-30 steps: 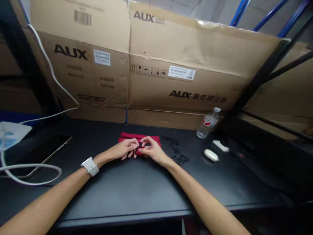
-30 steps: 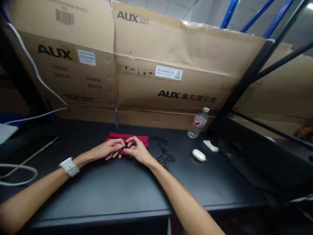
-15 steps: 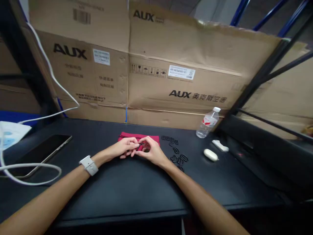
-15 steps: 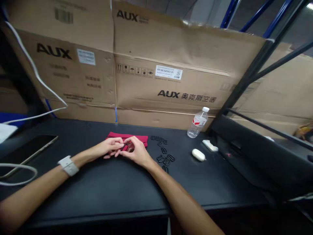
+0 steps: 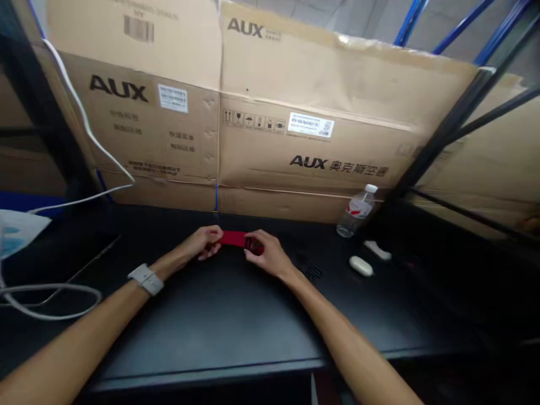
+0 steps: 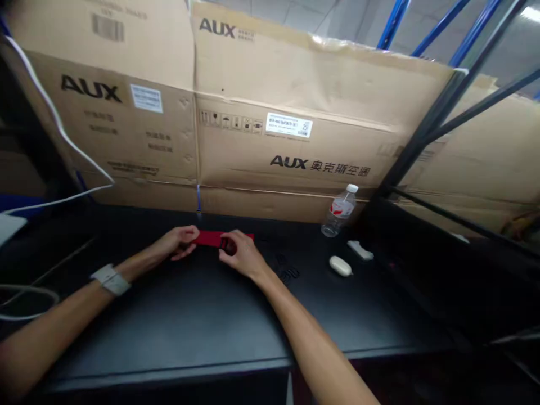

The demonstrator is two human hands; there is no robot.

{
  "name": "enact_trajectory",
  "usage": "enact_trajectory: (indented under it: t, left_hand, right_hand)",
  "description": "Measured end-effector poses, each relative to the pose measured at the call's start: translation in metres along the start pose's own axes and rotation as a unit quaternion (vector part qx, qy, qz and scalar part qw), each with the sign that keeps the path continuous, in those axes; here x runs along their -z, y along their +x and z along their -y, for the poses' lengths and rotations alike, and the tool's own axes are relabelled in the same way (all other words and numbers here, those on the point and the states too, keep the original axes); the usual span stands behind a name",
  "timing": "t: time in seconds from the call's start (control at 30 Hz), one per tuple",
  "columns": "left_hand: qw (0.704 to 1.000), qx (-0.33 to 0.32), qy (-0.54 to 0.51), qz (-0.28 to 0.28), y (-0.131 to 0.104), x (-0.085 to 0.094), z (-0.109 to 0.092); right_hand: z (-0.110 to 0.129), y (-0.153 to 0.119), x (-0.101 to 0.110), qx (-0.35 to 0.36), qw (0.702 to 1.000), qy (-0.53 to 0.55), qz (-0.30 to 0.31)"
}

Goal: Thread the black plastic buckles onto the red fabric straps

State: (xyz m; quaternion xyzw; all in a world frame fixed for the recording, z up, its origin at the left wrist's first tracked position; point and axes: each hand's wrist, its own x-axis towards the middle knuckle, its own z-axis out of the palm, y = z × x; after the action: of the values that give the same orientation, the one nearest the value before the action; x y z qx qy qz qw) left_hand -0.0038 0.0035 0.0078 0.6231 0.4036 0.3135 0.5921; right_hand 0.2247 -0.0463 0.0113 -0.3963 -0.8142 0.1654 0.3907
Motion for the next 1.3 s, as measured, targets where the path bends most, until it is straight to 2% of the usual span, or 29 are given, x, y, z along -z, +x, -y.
enact_trajectory:
  t: [0.13,0.27,0.4,0.47,0.53,0.67,0.8,0.93,1.07,1.23,1.3]
  left_hand:
    - [0.998,-0.014,0.059,-0.013,-0.001,-0.001,-0.002]
    - [0.986,-0.053,0.158,-0.026,-0.007,-0.01,-0.006]
    - [0.935,-0.095,0.335,-0.072,-0.019,-0.023,-0.015]
    - [0.92,-0.103,0.37,-0.082,-0.023,-0.028,-0.018]
    - [0.93,-0.109,0.344,-0.063,-0.025,-0.033,-0.017]
    - [0.974,-0.106,0.196,0.033,-0.021,-0.041,-0.008]
    - [0.985,-0.11,0.117,0.062,-0.012,-0.042,0.002]
    - [0.989,-0.078,0.101,0.073,-0.008,-0.037,0.005]
    - [0.981,-0.096,0.135,0.105,-0.009,-0.031,0.005]
    - [0.973,-0.085,0.144,0.156,-0.011,-0.028,0.002]
    - [0.974,-0.09,0.137,0.158,-0.011,-0.027,0.001]
  right_hand:
    - [0.001,-0.001,0.001,0.015,1.0,0.004,0.01]
    - [0.007,-0.003,-0.004,0.031,0.999,0.008,0.033]
    - [0.01,-0.006,-0.011,0.052,0.997,-0.003,0.055]
    - [0.01,-0.007,-0.014,0.06,0.996,-0.009,0.068]
    - [0.011,-0.007,-0.015,0.064,0.995,-0.015,0.075]
    - [0.013,-0.006,-0.014,0.064,0.995,-0.017,0.076]
    - [0.011,-0.004,-0.012,0.06,0.995,-0.018,0.077]
    - [0.007,-0.003,-0.012,0.057,0.996,-0.004,0.072]
    - [0.003,-0.002,-0.003,0.057,0.995,-0.011,0.085]
    - [-0.013,-0.002,0.028,-0.009,0.986,-0.149,0.08]
    - [-0.023,-0.003,0.039,-0.042,0.975,-0.196,0.1]
